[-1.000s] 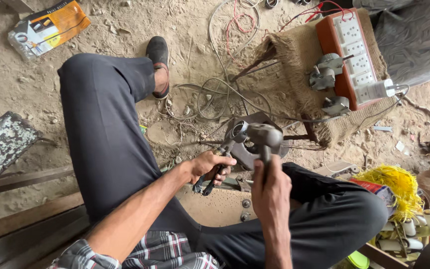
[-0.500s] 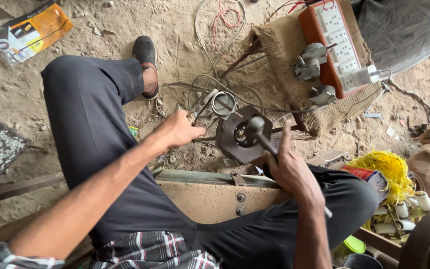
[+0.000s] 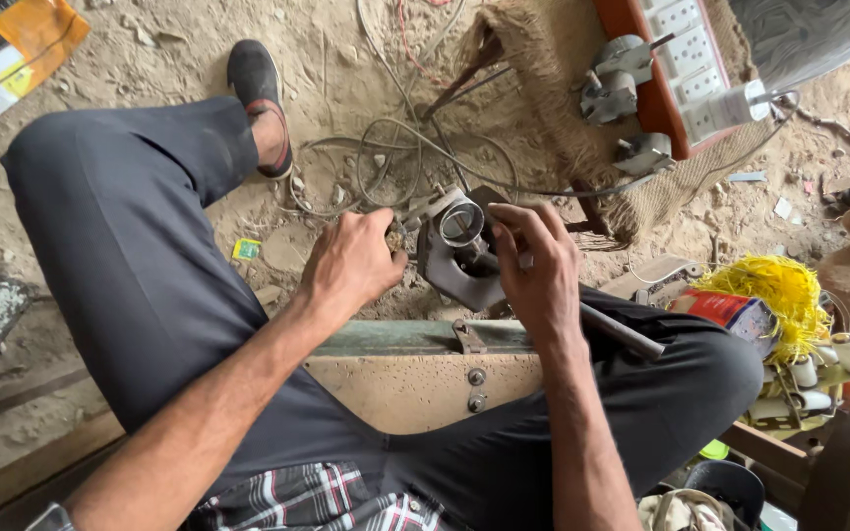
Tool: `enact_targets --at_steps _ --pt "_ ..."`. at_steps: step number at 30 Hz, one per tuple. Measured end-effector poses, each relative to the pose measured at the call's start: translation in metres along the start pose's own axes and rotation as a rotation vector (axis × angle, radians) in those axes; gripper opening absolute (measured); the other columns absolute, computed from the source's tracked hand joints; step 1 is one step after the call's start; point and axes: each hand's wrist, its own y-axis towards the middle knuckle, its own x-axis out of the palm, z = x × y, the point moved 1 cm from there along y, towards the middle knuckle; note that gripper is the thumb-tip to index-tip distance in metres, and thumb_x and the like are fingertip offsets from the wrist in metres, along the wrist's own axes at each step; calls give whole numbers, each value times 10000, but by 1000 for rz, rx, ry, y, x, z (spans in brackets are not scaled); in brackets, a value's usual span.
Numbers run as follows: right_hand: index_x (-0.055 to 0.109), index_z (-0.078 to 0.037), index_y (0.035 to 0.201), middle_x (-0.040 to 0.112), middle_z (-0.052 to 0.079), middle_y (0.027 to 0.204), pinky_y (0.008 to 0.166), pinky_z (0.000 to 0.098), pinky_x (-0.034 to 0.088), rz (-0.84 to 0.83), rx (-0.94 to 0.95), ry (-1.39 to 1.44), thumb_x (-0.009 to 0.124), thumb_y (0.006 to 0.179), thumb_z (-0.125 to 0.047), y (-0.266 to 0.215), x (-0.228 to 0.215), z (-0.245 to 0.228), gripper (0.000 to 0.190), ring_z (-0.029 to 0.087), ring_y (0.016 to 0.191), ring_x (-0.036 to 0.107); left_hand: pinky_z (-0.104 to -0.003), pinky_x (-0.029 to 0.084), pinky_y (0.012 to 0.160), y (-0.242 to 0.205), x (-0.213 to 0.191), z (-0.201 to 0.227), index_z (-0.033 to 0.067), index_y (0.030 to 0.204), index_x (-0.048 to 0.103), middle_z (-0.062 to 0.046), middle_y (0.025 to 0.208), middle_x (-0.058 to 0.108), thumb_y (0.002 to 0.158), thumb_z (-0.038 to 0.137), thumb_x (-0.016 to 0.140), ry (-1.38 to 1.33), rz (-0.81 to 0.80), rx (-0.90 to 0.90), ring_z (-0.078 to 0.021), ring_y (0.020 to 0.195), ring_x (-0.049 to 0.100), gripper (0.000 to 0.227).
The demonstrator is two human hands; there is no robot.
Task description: The person sits on the ground and uses a hammer and a metal punch to shape a metal ring held in a vise. They repeatedly strike the punch to deform the ring, then remove it to inspect the fit before continuing.
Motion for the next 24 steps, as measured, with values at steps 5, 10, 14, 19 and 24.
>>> enact_targets --at_steps 5,10,14,19,24 --pt "766 -114 1038 627 99 1147 634 289 600 -94 19 -94 664 957 -11 12 -2 -6 166 155 756 687 -515 600 711 0 2 0 0 953 683 -263 803 713 789 189 768 65 23 1 -444 799 727 264" --pt "772 -105 1066 632 77 1091 732 342 586 -110 117 -129 766 874 -102 6 -4 -13 191 194 847 681 -528 587 732 -3 4 -4 1 921 676 -262 803 712 794 219 769 68 35 -5 -459 809 718 269" --pt "796 -127 1051 644 53 1016 737 363 558 -112 145 -137 842 804 -184 9 -7 -12 257 194 852 663 -520 590 733 -1 2 -2 4 931 672 -274 788 706 797 217 765 42 35 -10 -455 803 719 268" --pt "815 -137 991 652 43 903 624 353 496 -111 183 -162 861 813 -215 8 -2 -10 200 172 706 614 -511 598 711 0 1 -1 0 920 670 -272 773 708 801 207 765 35 39 4 -445 777 724 257" --pt "814 -127 940 686 30 891 560 331 489 -111 190 -123 834 841 -202 3 5 -2 126 138 641 610 -486 608 657 0 3 -4 -11 894 672 -255 729 709 799 184 771 35 61 47 -412 721 734 238"
